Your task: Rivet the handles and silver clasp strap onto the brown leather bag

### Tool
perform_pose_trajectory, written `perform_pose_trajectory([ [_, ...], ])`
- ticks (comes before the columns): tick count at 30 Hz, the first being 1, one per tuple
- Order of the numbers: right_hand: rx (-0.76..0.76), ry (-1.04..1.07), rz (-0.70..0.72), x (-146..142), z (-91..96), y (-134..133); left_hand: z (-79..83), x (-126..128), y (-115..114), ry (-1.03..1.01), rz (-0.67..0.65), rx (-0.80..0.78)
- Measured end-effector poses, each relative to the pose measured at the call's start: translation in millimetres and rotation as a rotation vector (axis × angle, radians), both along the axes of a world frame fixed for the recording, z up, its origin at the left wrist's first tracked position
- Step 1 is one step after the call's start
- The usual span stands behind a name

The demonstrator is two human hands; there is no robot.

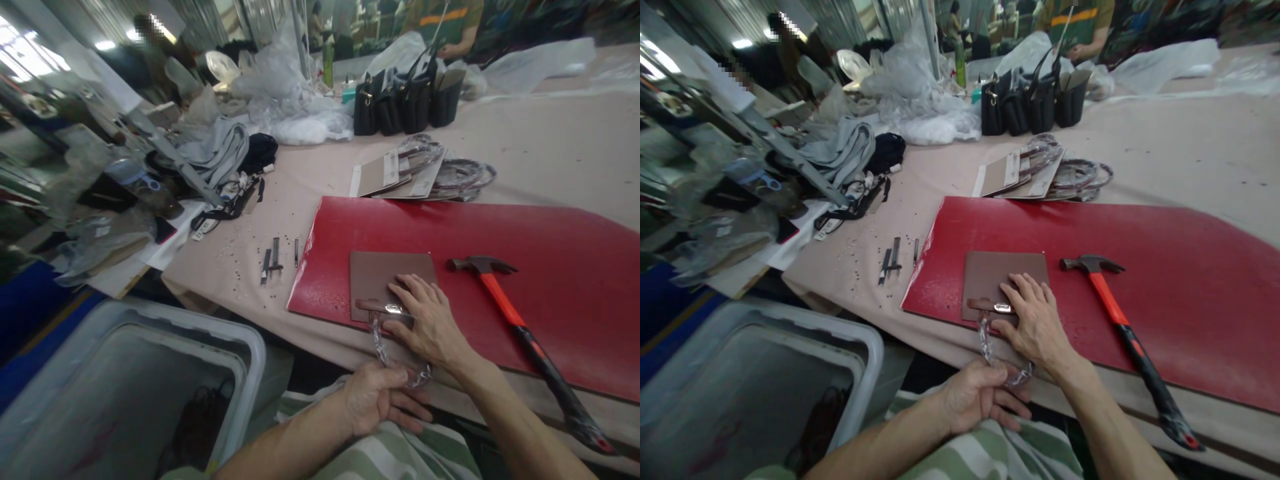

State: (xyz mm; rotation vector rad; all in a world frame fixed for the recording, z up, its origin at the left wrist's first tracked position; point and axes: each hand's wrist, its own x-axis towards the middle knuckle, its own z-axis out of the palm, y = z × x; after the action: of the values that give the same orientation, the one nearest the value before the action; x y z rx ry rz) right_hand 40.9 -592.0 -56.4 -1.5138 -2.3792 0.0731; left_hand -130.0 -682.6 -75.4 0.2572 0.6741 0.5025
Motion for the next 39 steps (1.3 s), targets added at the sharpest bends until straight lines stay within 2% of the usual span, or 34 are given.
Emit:
perform_pose_trajectory([
  [3, 0.006, 0.007, 0.016, 2, -0.2, 0, 9.4, -29, 1, 0.212, -0.061, 0.107],
  [6, 0.072, 0.018, 0.038, 5, -4.8, 3, 24.4, -65, 17, 0.374, 0.006, 0.209],
  [9, 0.129, 0.015, 0.056, 9, -14.0, 10, 36.7, -109, 48, 0.624, 0.152, 0.364],
  [11, 0.153, 0.008, 0.075, 12, -19.3, 16, 42.5, -141, 74, 0.859, 0.228, 0.497],
  [14, 0.192, 0.002, 0.105, 13, -21.4, 23, 49.4, -188, 113, 1.272, 0.276, 0.657],
  [17, 0.228, -0.007, 0.115, 13, -18.3, 24, 53.2, -223, 144, 1.765, 0.200, 0.744],
  [19, 0.244, -0.014, 0.117, 11, -15.9, 23, 52.9, -237, 160, 1.941, 0.098, 0.731],
  [23, 0.259, -0.025, 0.107, 9, -15.5, 22, 49.3, -247, 185, 1.970, -0.019, 0.681],
  [28, 0.241, -0.028, 0.073, 9, -20.2, 22, 51.6, -246, 206, 2.009, -0.079, 0.695],
  [35, 0.187, -0.016, 0.043, 7, -18.6, 19, 56.4, -242, 210, 2.076, -0.151, 0.694],
  [39, 0.138, -0.025, 0.033, 5, -12.1, 16, 61.3, -230, 219, 2.068, -0.187, 0.760],
])
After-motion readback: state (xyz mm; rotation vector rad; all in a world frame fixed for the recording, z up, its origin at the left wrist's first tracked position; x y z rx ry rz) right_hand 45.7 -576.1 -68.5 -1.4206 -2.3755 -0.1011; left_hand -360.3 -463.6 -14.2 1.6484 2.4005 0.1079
